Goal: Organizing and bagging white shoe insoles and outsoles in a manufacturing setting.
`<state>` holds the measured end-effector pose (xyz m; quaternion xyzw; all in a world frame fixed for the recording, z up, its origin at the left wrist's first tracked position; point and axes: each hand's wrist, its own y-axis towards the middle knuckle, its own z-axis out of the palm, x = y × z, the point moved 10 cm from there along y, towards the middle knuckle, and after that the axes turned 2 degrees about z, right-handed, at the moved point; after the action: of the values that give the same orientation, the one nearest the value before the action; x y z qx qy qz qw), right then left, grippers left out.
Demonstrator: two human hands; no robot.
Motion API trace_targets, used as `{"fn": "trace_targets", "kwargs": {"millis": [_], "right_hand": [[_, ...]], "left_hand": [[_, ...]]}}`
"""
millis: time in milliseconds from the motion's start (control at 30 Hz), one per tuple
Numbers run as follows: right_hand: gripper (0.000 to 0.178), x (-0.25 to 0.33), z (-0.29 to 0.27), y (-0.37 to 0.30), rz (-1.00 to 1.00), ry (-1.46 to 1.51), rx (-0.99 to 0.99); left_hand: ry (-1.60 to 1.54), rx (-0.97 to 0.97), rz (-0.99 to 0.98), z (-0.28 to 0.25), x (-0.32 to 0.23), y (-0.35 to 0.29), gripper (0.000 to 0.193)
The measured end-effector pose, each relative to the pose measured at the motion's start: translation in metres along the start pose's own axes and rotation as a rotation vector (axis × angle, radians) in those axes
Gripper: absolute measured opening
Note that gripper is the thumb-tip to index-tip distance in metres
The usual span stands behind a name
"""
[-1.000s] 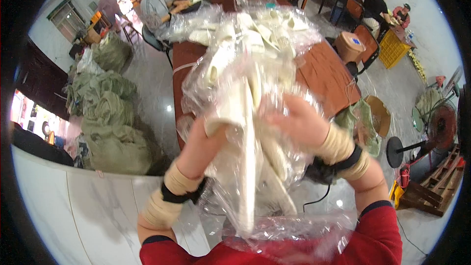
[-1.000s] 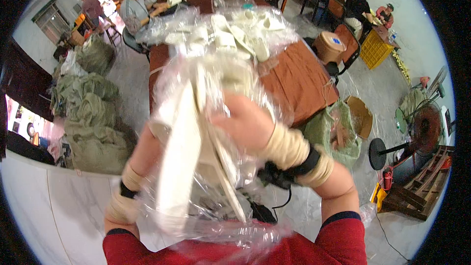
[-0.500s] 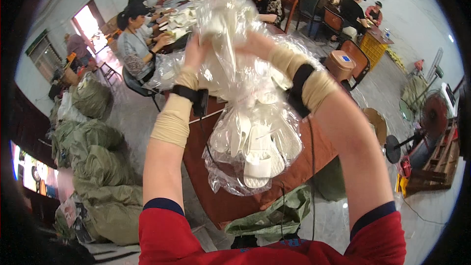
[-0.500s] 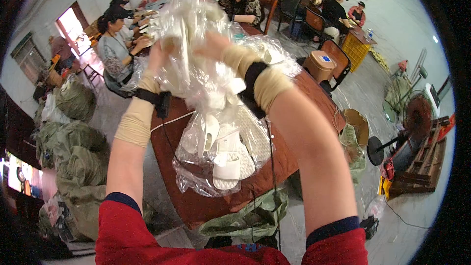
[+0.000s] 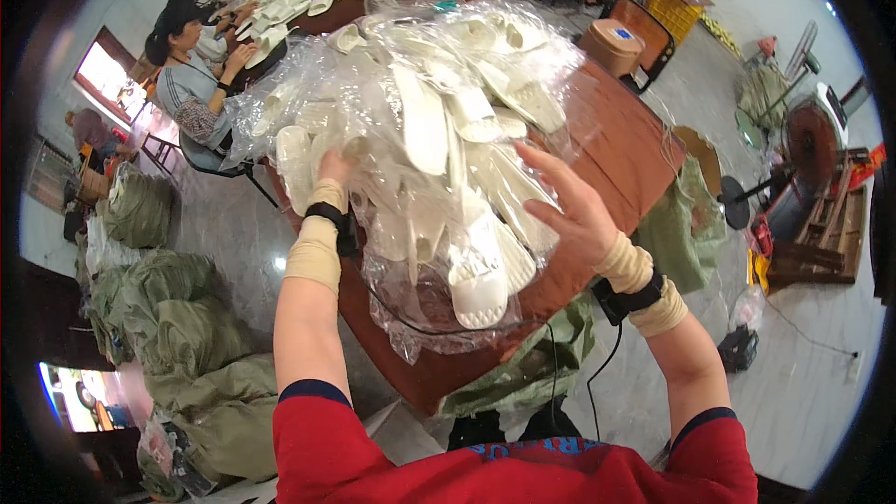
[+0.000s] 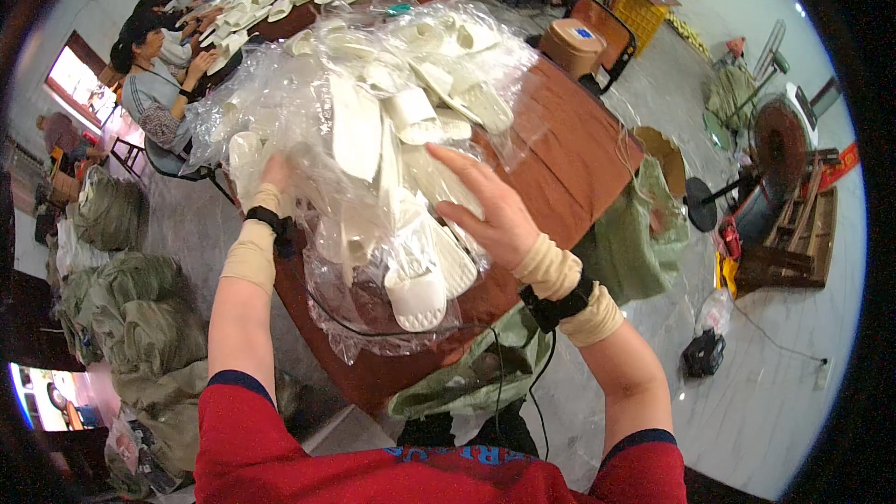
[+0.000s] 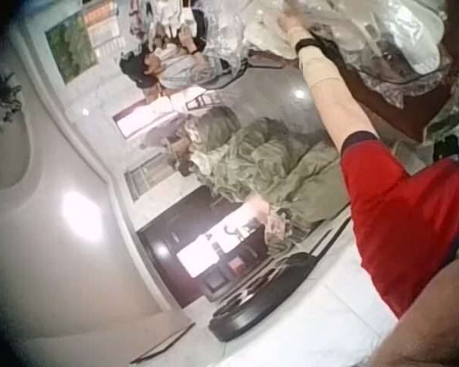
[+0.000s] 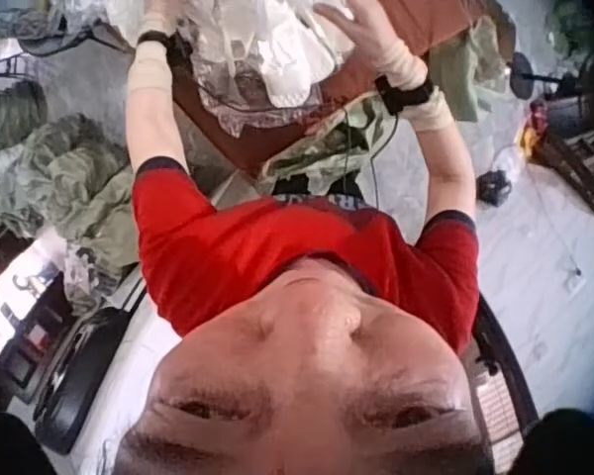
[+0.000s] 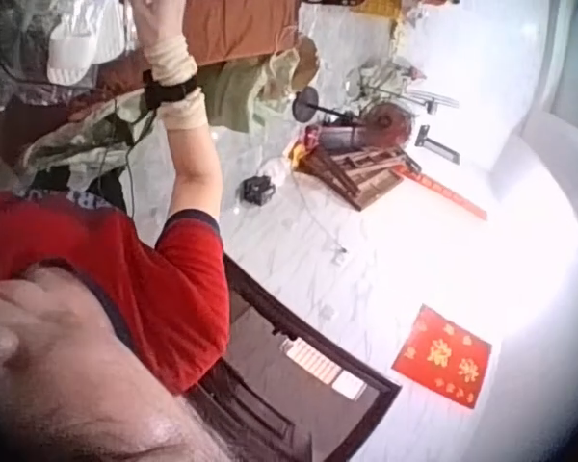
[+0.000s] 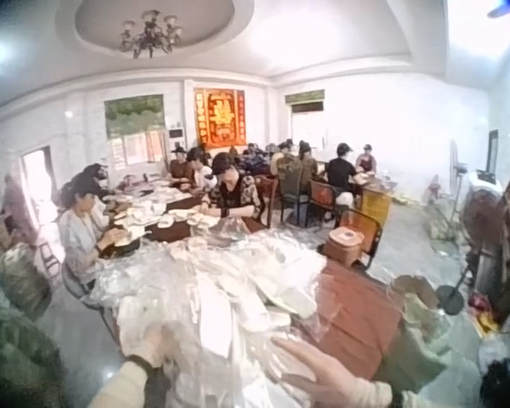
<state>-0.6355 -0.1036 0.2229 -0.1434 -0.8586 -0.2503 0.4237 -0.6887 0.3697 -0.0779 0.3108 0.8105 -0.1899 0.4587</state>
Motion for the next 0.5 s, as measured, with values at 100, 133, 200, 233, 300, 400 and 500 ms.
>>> {"fn": "trace_targets", "kwargs": {"millis": [100,133,200,233,300,400,500], "right_hand": [[0.043,-0.005,-0.025,-0.047,0.081,0.256,-0.068],[0.039,-0.012,-0.029,-0.064,0.093,0.369,-0.074],[0.031,-0.071,-0.041,-0.115,0.324,0.454,-0.113],[0.026,-0.098,-0.056,-0.147,0.353,0.385,-0.153],[0.023,-0.127,-0.071,-0.209,0.517,0.396,-0.158],[0.018,-0.183,-0.047,-0.293,0.609,0.339,-0.087],[0.019,-0.275,0.021,-0.401,0.825,0.022,0.142]], "left_hand": [[0.207,-0.082,0.08,-0.135,-0.011,-0.028,0.049],[0.306,-0.113,0.116,-0.185,-0.019,-0.047,0.05],[0.338,-0.008,0.112,-0.116,-0.035,-0.098,0.051],[0.463,-0.203,0.178,-0.101,-0.079,-0.131,0.046],[0.28,-0.35,0.345,-0.08,-0.209,-0.247,0.034],[0.087,-0.384,0.412,-0.024,-0.295,-0.407,0.028],[0.054,0.064,0.2,0.125,-0.242,-0.506,0.017]]}}
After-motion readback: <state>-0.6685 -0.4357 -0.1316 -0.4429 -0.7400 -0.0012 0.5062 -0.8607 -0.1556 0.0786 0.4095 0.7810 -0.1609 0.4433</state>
